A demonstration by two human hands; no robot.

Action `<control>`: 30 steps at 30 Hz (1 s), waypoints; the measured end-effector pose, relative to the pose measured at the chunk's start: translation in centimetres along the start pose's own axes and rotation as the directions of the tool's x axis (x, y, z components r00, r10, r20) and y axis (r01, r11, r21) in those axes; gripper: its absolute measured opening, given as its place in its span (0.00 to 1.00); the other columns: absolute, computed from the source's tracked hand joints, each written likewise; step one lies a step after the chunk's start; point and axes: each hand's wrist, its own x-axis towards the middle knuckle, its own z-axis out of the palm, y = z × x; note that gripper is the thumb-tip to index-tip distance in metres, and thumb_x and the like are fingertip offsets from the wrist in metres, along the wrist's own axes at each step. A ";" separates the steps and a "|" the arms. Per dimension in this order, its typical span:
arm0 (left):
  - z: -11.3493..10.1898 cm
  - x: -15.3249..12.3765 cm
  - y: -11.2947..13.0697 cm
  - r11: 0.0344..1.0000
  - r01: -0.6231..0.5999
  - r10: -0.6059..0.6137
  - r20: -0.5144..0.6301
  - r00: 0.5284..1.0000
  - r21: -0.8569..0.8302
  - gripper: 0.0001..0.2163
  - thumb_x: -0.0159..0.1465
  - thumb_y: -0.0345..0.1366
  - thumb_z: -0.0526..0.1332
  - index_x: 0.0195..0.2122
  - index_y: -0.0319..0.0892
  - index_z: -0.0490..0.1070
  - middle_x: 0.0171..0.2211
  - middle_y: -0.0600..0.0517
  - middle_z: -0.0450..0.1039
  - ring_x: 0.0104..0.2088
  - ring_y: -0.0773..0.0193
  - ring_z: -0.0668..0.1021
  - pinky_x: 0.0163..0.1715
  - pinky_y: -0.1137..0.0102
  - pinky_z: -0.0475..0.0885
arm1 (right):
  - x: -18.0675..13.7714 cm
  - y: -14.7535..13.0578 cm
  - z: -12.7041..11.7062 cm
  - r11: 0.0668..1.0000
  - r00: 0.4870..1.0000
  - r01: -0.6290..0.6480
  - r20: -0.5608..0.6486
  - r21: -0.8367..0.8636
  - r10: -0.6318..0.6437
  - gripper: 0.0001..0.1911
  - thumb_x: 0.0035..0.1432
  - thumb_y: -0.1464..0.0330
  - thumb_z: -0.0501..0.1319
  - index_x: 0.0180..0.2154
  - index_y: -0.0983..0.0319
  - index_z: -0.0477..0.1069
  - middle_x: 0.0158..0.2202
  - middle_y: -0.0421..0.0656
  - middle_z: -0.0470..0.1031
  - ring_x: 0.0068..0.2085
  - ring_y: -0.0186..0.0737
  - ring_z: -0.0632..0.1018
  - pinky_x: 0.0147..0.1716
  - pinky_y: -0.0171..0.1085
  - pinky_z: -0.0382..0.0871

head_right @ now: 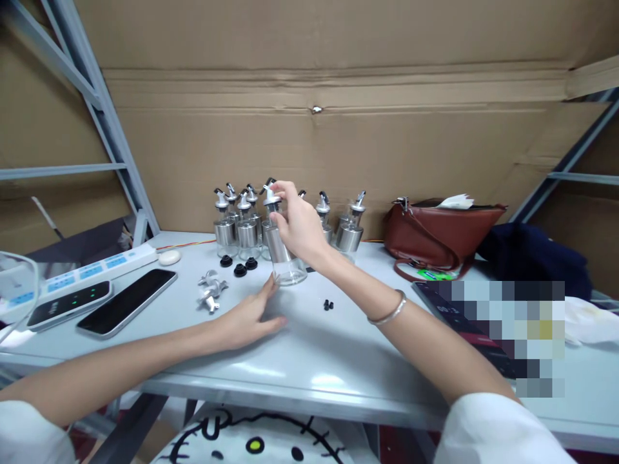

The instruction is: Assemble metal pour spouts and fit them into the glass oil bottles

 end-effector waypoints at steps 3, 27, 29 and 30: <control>0.0 -0.1 0.1 1.000 -0.026 0.026 0.003 1.000 0.008 0.44 0.60 0.41 0.57 0.66 0.34 0.24 0.61 0.34 0.58 0.60 0.47 0.65 0.57 0.50 0.62 | 0.7 0.4 1.0 0.991 0.998 0.058 -0.001 -0.117 -0.059 0.24 0.54 0.77 0.54 0.53 0.57 0.62 0.48 0.47 0.70 0.36 0.41 0.76 0.40 0.46 0.71; -0.1 -0.5 0.9 0.929 -0.228 0.185 0.168 0.968 0.291 0.25 0.65 0.38 0.49 0.62 0.33 0.54 0.64 0.38 0.53 0.65 0.52 0.55 0.64 0.56 0.53 | 2.7 5.8 7.7 0.966 0.998 -0.031 0.053 -0.255 0.046 0.18 0.56 0.78 0.52 0.48 0.62 0.60 0.55 0.55 0.58 0.49 0.52 0.71 0.48 0.49 0.66; -0.1 -0.4 0.9 0.915 -0.251 0.204 0.173 0.963 0.317 0.23 0.65 0.38 0.49 0.59 0.33 0.58 0.63 0.38 0.55 0.65 0.53 0.55 0.64 0.56 0.53 | 1.9 4.6 7.3 0.966 0.999 -0.011 -0.038 -0.257 0.002 0.23 0.55 0.77 0.54 0.53 0.64 0.56 0.59 0.58 0.51 0.55 0.53 0.67 0.51 0.49 0.63; -0.1 -0.4 0.8 0.912 -0.257 0.212 0.168 0.963 0.320 0.23 0.65 0.38 0.49 0.59 0.33 0.59 0.63 0.38 0.55 0.65 0.53 0.56 0.64 0.56 0.53 | 1.5 3.9 7.0 0.965 0.993 -0.001 -0.111 -0.261 -0.028 0.25 0.55 0.77 0.54 0.55 0.66 0.55 0.59 0.59 0.50 0.57 0.52 0.64 0.53 0.48 0.62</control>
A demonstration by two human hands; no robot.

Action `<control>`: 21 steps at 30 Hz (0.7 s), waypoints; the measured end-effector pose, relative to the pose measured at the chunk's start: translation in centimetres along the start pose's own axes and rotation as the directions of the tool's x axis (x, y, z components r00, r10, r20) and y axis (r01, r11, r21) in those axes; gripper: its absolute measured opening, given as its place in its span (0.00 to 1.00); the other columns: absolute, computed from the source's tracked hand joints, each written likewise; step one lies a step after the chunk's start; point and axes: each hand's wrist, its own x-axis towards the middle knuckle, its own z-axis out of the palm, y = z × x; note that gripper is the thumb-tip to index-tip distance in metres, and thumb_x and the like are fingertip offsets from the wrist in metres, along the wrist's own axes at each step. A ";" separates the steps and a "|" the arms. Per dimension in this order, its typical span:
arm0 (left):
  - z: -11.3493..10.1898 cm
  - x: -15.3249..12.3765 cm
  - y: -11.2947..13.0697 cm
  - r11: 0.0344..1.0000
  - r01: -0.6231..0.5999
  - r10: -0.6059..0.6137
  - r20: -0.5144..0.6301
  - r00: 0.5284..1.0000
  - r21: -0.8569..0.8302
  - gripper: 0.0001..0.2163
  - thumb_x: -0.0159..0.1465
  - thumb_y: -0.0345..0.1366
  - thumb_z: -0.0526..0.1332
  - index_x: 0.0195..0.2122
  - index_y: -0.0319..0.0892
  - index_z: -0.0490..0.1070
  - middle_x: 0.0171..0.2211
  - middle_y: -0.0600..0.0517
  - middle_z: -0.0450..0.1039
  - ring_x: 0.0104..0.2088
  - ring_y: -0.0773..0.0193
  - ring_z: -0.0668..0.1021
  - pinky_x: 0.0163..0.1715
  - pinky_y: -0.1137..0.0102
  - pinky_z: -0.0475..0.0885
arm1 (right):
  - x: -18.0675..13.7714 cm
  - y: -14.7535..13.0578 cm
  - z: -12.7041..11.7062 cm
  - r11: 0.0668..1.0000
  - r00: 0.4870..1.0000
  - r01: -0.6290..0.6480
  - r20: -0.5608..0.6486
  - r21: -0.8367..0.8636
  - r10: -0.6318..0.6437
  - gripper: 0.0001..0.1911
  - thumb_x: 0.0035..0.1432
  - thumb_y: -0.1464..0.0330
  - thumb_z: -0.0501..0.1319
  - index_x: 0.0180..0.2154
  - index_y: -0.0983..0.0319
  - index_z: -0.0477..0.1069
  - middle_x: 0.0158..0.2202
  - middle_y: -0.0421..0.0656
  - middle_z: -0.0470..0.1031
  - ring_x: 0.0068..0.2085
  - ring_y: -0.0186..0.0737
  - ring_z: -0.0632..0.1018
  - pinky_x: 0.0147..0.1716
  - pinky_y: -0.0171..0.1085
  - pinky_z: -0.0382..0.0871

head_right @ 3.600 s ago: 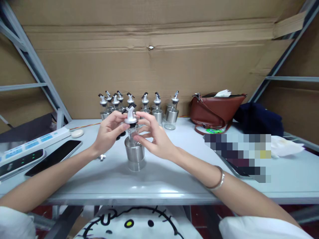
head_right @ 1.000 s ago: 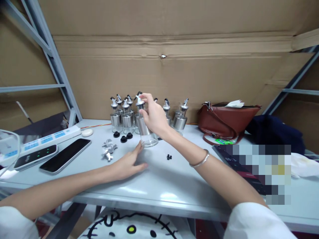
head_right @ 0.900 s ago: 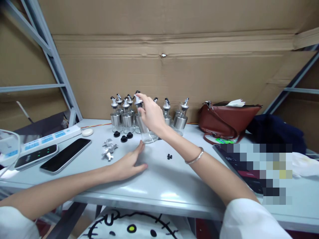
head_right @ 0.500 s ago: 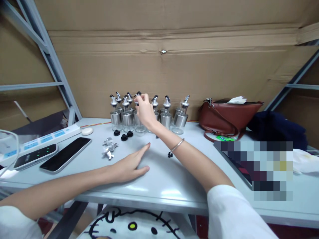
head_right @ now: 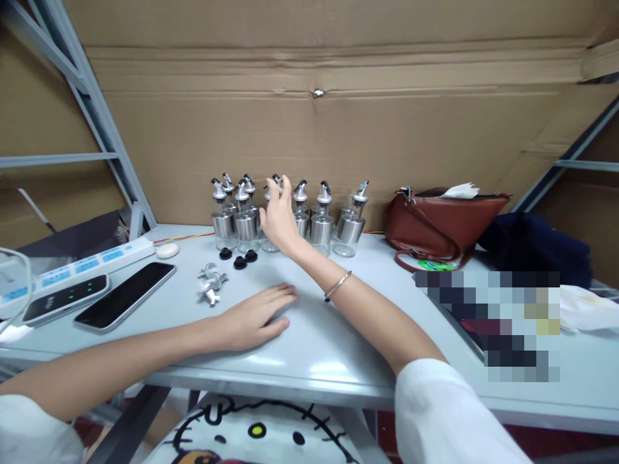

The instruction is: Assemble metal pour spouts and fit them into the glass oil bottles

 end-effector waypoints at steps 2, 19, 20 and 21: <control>0.1 0.0 -0.1 1.000 -0.004 0.004 -0.015 1.000 -0.004 0.22 0.65 0.39 0.49 0.59 0.34 0.59 0.63 0.39 0.55 0.65 0.53 0.56 0.63 0.56 0.54 | -0.8 -1.5 -1.0 0.997 0.996 0.072 -0.048 -0.001 -0.071 0.22 0.57 0.76 0.54 0.54 0.66 0.57 0.56 0.58 0.55 0.56 0.50 0.64 0.53 0.47 0.61; 0.4 0.1 -0.4 0.998 -0.063 0.065 -0.059 0.996 0.030 0.18 0.64 0.34 0.52 0.56 0.39 0.63 0.58 0.43 0.64 0.57 0.54 0.67 0.59 0.61 0.62 | -4.5 -5.0 1.1 0.849 0.576 0.525 0.706 0.065 -0.411 0.12 0.57 0.72 0.59 0.43 0.63 0.75 0.52 0.51 0.66 0.53 0.49 0.61 0.47 0.46 0.54; 0.4 0.1 -0.5 0.998 -0.064 0.065 -0.056 0.996 0.021 0.19 0.64 0.34 0.52 0.56 0.40 0.62 0.58 0.44 0.64 0.58 0.54 0.67 0.59 0.61 0.62 | -4.6 -5.2 1.2 0.842 0.569 0.533 0.702 0.080 -0.427 0.10 0.57 0.71 0.60 0.41 0.63 0.75 0.52 0.51 0.67 0.53 0.49 0.61 0.46 0.46 0.54; 0.4 0.1 -0.5 0.998 -0.064 0.065 -0.056 0.996 0.015 0.19 0.64 0.34 0.52 0.57 0.40 0.62 0.58 0.44 0.63 0.58 0.54 0.67 0.59 0.61 0.62 | -4.6 -5.3 1.3 0.838 0.567 0.538 0.699 0.085 -0.435 0.09 0.57 0.71 0.60 0.40 0.63 0.76 0.51 0.51 0.67 0.53 0.50 0.62 0.46 0.46 0.53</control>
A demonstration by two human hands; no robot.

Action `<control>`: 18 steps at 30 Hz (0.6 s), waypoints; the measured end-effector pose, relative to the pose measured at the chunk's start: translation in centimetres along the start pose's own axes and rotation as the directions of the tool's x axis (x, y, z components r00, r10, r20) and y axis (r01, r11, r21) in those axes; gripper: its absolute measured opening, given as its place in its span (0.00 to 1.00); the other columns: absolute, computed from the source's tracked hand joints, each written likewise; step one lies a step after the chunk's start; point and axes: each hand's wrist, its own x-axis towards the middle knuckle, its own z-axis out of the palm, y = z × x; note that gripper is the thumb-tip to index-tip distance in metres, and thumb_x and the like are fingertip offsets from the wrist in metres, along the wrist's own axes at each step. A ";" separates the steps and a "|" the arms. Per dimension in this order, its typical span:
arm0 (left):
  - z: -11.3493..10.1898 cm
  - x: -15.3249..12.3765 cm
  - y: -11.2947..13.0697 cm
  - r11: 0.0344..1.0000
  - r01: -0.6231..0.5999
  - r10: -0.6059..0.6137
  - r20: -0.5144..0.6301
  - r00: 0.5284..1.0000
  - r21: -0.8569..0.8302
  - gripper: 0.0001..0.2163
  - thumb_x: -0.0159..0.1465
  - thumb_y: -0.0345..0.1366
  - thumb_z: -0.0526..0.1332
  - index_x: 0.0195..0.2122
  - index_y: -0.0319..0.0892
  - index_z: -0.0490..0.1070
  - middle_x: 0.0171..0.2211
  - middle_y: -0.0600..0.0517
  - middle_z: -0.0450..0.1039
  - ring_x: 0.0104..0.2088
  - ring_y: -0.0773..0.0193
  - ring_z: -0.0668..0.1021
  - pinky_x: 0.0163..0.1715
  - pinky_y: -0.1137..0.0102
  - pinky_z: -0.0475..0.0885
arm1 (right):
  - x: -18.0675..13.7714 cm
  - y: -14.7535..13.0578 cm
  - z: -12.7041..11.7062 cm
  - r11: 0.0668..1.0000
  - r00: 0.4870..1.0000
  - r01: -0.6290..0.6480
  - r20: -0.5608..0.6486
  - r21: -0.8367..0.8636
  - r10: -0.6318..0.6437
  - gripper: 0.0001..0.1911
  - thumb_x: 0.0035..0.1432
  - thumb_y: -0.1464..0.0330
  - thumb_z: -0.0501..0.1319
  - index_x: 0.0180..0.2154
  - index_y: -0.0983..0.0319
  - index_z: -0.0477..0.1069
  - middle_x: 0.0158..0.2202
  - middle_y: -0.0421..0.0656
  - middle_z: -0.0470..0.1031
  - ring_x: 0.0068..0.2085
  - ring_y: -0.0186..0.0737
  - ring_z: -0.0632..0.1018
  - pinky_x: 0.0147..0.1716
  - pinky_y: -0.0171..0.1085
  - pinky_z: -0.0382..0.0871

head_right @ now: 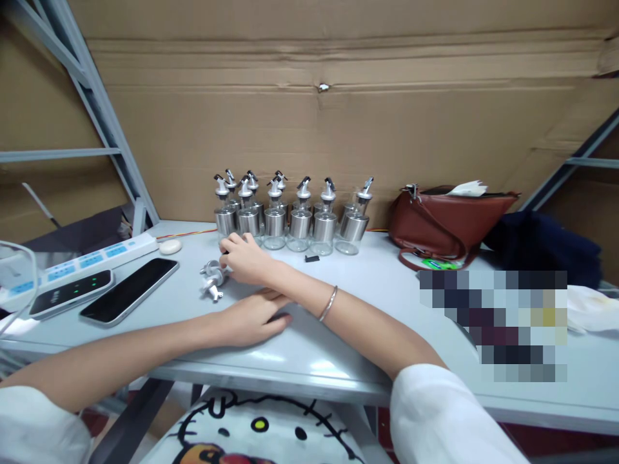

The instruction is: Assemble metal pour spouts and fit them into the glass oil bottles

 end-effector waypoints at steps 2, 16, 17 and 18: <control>0.0 0.0 0.0 1.000 0.002 -0.002 0.000 1.000 0.002 0.19 0.64 0.34 0.52 0.57 0.39 0.61 0.58 0.44 0.64 0.57 0.54 0.67 0.59 0.61 0.62 | 0.2 -0.1 0.2 1.000 1.000 -0.001 -0.002 0.003 0.001 0.07 0.57 0.71 0.61 0.38 0.64 0.76 0.50 0.51 0.68 0.52 0.49 0.62 0.46 0.45 0.54; -0.8 0.0 0.1 0.970 0.149 -0.143 0.049 0.989 -0.190 0.19 0.61 0.36 0.55 0.54 0.39 0.66 0.57 0.43 0.65 0.58 0.53 0.66 0.59 0.61 0.59 | -6.6 1.6 -3.5 0.847 0.994 -0.050 -0.060 0.529 0.096 0.06 0.57 0.70 0.59 0.37 0.63 0.74 0.38 0.45 0.75 0.40 0.39 0.73 0.42 0.40 0.65; -1.0 0.0 0.0 0.956 0.177 -0.165 0.068 0.984 -0.234 0.20 0.60 0.37 0.56 0.53 0.39 0.66 0.57 0.44 0.65 0.58 0.53 0.66 0.59 0.61 0.59 | -7.7 1.8 -3.9 0.783 0.987 -0.097 -0.041 0.614 0.154 0.06 0.57 0.69 0.59 0.36 0.63 0.73 0.36 0.44 0.75 0.38 0.38 0.74 0.41 0.39 0.66; -1.3 0.0 0.0 0.941 0.200 -0.183 0.085 0.979 -0.273 0.20 0.60 0.38 0.57 0.53 0.40 0.67 0.58 0.44 0.64 0.58 0.52 0.66 0.59 0.60 0.59 | -8.8 2.0 -4.1 0.724 0.977 -0.141 -0.021 0.676 0.210 0.07 0.57 0.67 0.59 0.35 0.63 0.73 0.34 0.43 0.75 0.37 0.37 0.74 0.41 0.39 0.66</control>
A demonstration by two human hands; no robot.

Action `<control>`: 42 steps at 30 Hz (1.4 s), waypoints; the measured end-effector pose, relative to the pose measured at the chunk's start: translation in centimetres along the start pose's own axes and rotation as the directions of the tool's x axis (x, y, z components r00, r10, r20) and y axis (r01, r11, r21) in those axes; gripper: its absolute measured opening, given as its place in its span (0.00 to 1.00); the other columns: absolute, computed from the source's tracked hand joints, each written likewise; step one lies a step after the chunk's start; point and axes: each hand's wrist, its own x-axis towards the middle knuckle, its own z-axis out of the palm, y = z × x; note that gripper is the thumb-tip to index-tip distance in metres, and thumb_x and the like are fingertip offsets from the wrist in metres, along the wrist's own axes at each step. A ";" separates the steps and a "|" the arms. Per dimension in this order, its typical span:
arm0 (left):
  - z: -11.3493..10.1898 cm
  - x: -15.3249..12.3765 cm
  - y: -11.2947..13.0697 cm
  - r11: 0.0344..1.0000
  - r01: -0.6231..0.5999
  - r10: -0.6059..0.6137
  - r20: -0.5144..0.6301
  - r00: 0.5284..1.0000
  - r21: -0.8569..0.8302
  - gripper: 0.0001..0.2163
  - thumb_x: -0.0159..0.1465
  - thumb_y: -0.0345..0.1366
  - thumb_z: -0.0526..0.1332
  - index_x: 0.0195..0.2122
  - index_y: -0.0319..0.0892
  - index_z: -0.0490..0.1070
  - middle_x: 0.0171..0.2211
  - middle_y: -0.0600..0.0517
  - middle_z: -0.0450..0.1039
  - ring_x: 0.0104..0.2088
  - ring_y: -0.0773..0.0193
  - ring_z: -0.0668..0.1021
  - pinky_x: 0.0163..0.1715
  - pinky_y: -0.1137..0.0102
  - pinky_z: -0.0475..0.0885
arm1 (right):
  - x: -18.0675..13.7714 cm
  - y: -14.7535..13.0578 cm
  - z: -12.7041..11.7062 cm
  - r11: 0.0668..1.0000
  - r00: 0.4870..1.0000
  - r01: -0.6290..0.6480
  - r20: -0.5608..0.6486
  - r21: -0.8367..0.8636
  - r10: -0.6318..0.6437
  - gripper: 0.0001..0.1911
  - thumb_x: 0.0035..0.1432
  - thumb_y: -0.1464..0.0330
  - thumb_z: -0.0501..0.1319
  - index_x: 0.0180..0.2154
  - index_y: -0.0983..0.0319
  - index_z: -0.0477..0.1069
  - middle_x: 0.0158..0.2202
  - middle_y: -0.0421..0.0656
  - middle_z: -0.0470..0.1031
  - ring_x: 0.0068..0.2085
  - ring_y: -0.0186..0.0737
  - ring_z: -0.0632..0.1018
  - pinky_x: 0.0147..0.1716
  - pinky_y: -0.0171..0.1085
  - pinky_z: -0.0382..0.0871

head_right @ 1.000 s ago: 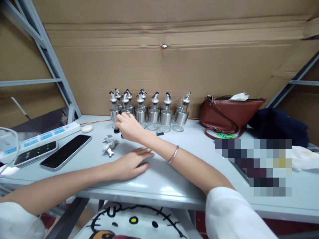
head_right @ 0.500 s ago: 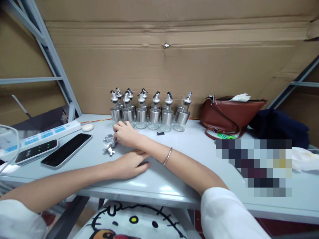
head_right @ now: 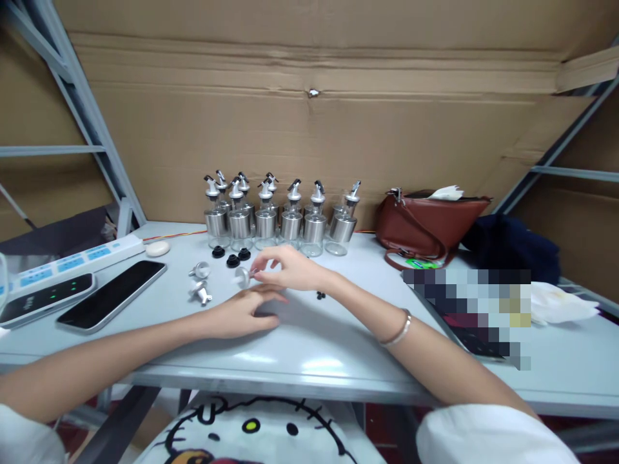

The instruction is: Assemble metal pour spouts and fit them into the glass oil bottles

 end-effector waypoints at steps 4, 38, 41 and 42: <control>-0.5 0.0 0.1 0.989 0.039 -0.039 0.008 0.999 -0.140 0.20 0.61 0.46 0.56 0.51 0.41 0.68 0.60 0.44 0.60 0.59 0.51 0.64 0.61 0.59 0.55 | -3.0 0.7 -1.2 0.954 0.973 -0.150 -0.130 0.258 0.188 0.11 0.53 0.61 0.62 0.33 0.63 0.73 0.32 0.42 0.75 0.35 0.37 0.74 0.40 0.40 0.67; -0.6 0.9 -0.2 0.843 0.055 -0.172 -0.170 0.970 -0.534 0.25 0.66 0.53 0.44 0.36 0.38 0.72 0.43 0.45 0.72 0.46 0.57 0.71 0.55 0.63 0.59 | -6.0 6.2 -5.3 0.882 0.849 -0.467 0.245 -0.071 0.469 0.15 0.45 0.60 0.64 0.31 0.65 0.79 0.30 0.45 0.80 0.32 0.39 0.77 0.34 0.35 0.67; -0.6 1.1 -0.3 0.823 0.050 -0.174 -0.166 0.971 -0.565 0.24 0.66 0.52 0.45 0.36 0.38 0.72 0.42 0.45 0.73 0.46 0.57 0.72 0.56 0.63 0.59 | -5.9 5.9 -5.1 0.877 0.849 -0.476 0.224 -0.069 0.478 0.14 0.45 0.60 0.65 0.29 0.64 0.79 0.28 0.43 0.79 0.31 0.38 0.76 0.33 0.34 0.67; -0.6 1.1 -0.3 0.815 0.046 -0.175 -0.170 0.970 -0.578 0.24 0.66 0.52 0.45 0.36 0.38 0.71 0.42 0.45 0.73 0.46 0.57 0.72 0.56 0.63 0.59 | -5.8 5.8 -5.2 0.879 0.854 -0.473 0.213 -0.064 0.475 0.15 0.45 0.59 0.65 0.29 0.64 0.79 0.28 0.43 0.79 0.30 0.38 0.76 0.32 0.34 0.66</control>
